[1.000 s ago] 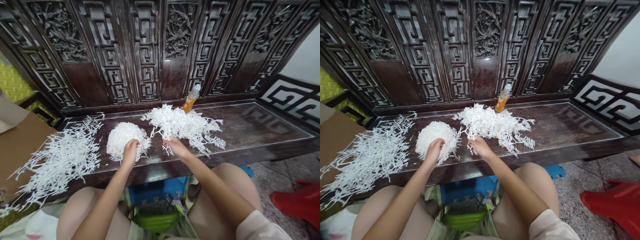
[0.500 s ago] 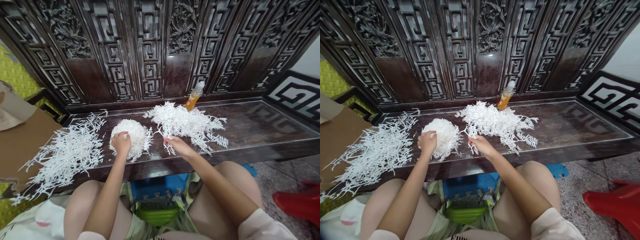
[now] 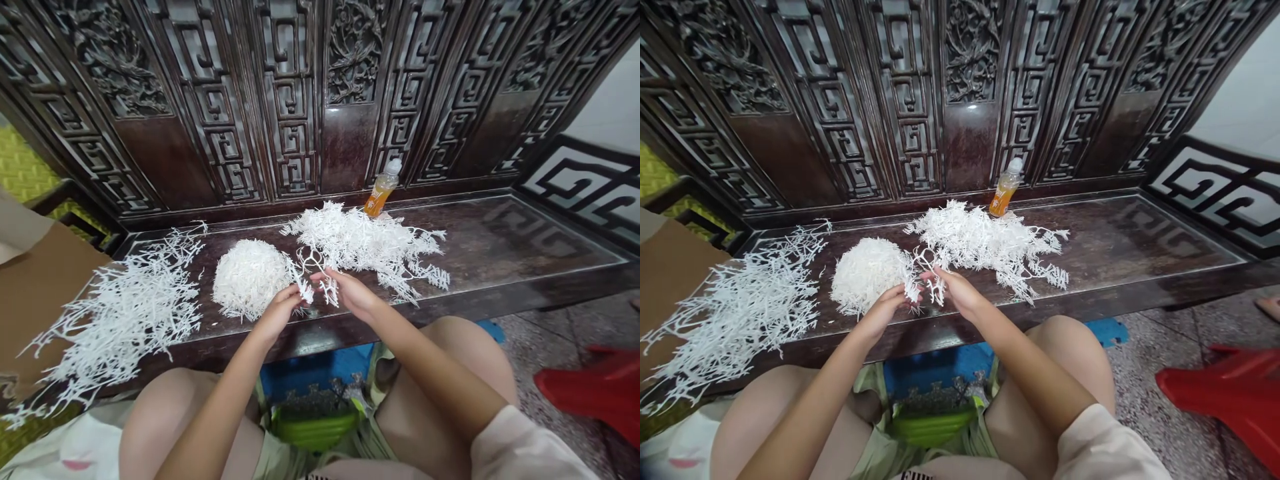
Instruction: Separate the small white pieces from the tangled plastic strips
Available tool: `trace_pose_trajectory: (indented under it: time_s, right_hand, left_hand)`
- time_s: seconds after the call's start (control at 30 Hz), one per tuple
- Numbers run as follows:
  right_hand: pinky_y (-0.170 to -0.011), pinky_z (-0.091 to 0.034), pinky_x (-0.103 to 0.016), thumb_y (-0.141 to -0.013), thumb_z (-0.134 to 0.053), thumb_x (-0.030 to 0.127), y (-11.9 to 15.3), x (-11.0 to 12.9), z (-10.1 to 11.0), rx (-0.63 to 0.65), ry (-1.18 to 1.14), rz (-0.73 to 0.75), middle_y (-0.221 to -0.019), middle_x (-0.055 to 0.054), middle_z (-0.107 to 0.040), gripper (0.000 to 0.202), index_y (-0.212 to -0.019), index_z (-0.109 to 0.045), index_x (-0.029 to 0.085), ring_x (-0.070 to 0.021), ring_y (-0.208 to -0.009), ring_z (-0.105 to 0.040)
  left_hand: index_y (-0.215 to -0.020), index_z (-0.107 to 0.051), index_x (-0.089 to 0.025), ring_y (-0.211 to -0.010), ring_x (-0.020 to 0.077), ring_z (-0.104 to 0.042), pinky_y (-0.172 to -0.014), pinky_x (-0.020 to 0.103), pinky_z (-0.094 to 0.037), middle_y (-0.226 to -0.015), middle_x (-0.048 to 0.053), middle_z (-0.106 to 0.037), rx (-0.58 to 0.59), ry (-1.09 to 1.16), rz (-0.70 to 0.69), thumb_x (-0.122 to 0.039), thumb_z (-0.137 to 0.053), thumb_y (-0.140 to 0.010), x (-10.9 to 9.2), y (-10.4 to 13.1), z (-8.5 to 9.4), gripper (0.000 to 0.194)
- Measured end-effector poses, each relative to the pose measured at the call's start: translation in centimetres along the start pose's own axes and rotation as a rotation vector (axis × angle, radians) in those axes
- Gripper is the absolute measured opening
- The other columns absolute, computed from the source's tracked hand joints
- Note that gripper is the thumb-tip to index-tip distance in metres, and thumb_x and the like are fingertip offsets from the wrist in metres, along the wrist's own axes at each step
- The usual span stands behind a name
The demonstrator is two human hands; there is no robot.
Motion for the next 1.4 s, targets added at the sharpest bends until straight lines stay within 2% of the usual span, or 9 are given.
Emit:
trace_pose_trajectory:
  time_s: [0.17,0.4,0.53,0.67,0.83,0.97,1.07,1.23,1.4]
  right_hand:
    - [-0.079,-0.037,-0.029,-0.078,-0.034,0.055,0.4,-0.4,-1.2,0.066,-0.011,-0.037,-0.088,-0.004,-0.061,0.048,-0.099,-0.061,0.021,-0.0153,-0.081,-0.053]
    - [-0.067,-0.041,-0.026,-0.077,-0.034,0.057,0.6,-2.2,-2.0,0.007,-0.085,-0.112,-0.079,-0.005,-0.06,0.049,-0.097,-0.06,0.02,-0.0135,-0.071,-0.053]
    - [-0.061,-0.041,-0.025,-0.073,-0.039,0.058,0.6,-3.4,-2.1,-0.006,-0.072,-0.18,-0.076,-0.004,-0.059,0.047,-0.088,-0.06,0.018,-0.0125,-0.067,-0.052]
    - [-0.062,-0.039,-0.025,-0.073,-0.039,0.059,0.8,-2.4,-1.5,0.059,0.224,-0.191,-0.08,-0.006,-0.062,0.05,-0.084,-0.061,0.017,-0.0136,-0.068,-0.054]
    - [-0.066,-0.038,-0.029,-0.075,-0.034,0.059,1.3,0.1,-0.6,0.187,0.567,-0.153,-0.067,-0.008,-0.063,0.055,-0.063,-0.062,0.013,-0.0151,-0.064,-0.055]
    - [-0.062,-0.038,-0.027,-0.075,-0.037,0.055,1.2,2.8,0.9,-0.024,0.616,0.058,-0.05,-0.002,-0.053,0.048,-0.053,-0.053,0.015,-0.0119,-0.052,-0.05]
    - [-0.068,-0.039,-0.028,-0.077,-0.038,0.05,1.5,4.3,0.7,-0.127,0.69,0.291,-0.07,-0.003,-0.058,0.039,-0.071,-0.058,0.017,-0.0138,-0.068,-0.052]
    - [-0.094,-0.024,-0.038,-0.079,-0.04,0.044,2.2,4.3,-1.1,-0.097,1.069,0.479,-0.118,-0.005,-0.046,0.032,-0.1,-0.055,0.025,-0.02,-0.112,-0.035]
    - [-0.091,-0.026,-0.038,-0.081,-0.037,0.042,1.8,3.2,-1.7,0.058,1.122,0.443,-0.112,-0.004,-0.051,0.028,-0.082,-0.055,0.021,-0.019,-0.105,-0.041]
  left_hand:
    - [-0.107,-0.05,-0.019,-0.083,0.0143,-0.053,-0.079,0.028,-0.038,-0.091,0.004,-0.057,0.087,0.078,-0.072,-0.029,-0.056,-0.068,-0.5,0.8,-2.2,0.041]
    - [-0.108,-0.05,-0.022,-0.101,0.0196,-0.046,-0.088,0.03,-0.033,-0.111,0.006,-0.051,-0.155,-0.232,-0.294,-0.028,-0.063,-0.062,-1.3,1.5,-2.6,0.048]
    - [-0.083,-0.059,-0.019,-0.085,0.0163,-0.05,-0.077,0.026,-0.036,-0.087,0.004,-0.055,-0.254,-0.312,-0.344,-0.032,-0.05,-0.073,-1.7,1.4,-1.8,0.019]
    - [-0.059,-0.052,-0.017,-0.066,0.0135,-0.047,-0.064,0.024,-0.035,-0.063,0.001,-0.048,-0.341,-0.349,-0.332,-0.038,-0.043,-0.076,-1.9,1.4,-0.5,0.028]
    - [-0.06,-0.051,-0.017,-0.062,0.0129,-0.046,-0.063,0.024,-0.034,-0.059,-0.001,-0.047,-0.39,-0.248,-0.236,-0.042,-0.042,-0.075,-0.9,0.8,0.9,0.031]
    - [-0.064,-0.051,-0.017,-0.06,0.0116,-0.043,-0.061,0.023,-0.033,-0.058,-0.002,-0.045,-0.331,-0.196,-0.193,-0.043,-0.041,-0.076,-0.2,0.2,0.8,0.03]
    - [-0.063,-0.048,-0.017,-0.058,0.0109,-0.041,-0.059,0.022,-0.031,-0.057,-0.003,-0.043,-0.268,-0.191,-0.192,-0.044,-0.04,-0.076,-0.1,0.1,0.2,0.031]
    - [-0.063,-0.046,-0.017,-0.059,0.0104,-0.04,-0.059,0.021,-0.031,-0.058,-0.003,-0.044,-0.209,-0.181,-0.213,-0.046,-0.041,-0.075,-0.1,0.2,-0.4,0.032]
    - [-0.065,-0.048,-0.016,-0.061,0.0104,-0.04,-0.06,0.021,-0.032,-0.06,-0.003,-0.043,-0.187,-0.154,-0.243,-0.044,-0.04,-0.077,-0.3,0.2,-0.6,0.031]
Point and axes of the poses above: each hand's wrist, its own y-axis away from the middle knuckle, its own z-axis out of the back of the hand, x = y × z, the point moved 7 cm from there along -y, towards the middle knuckle
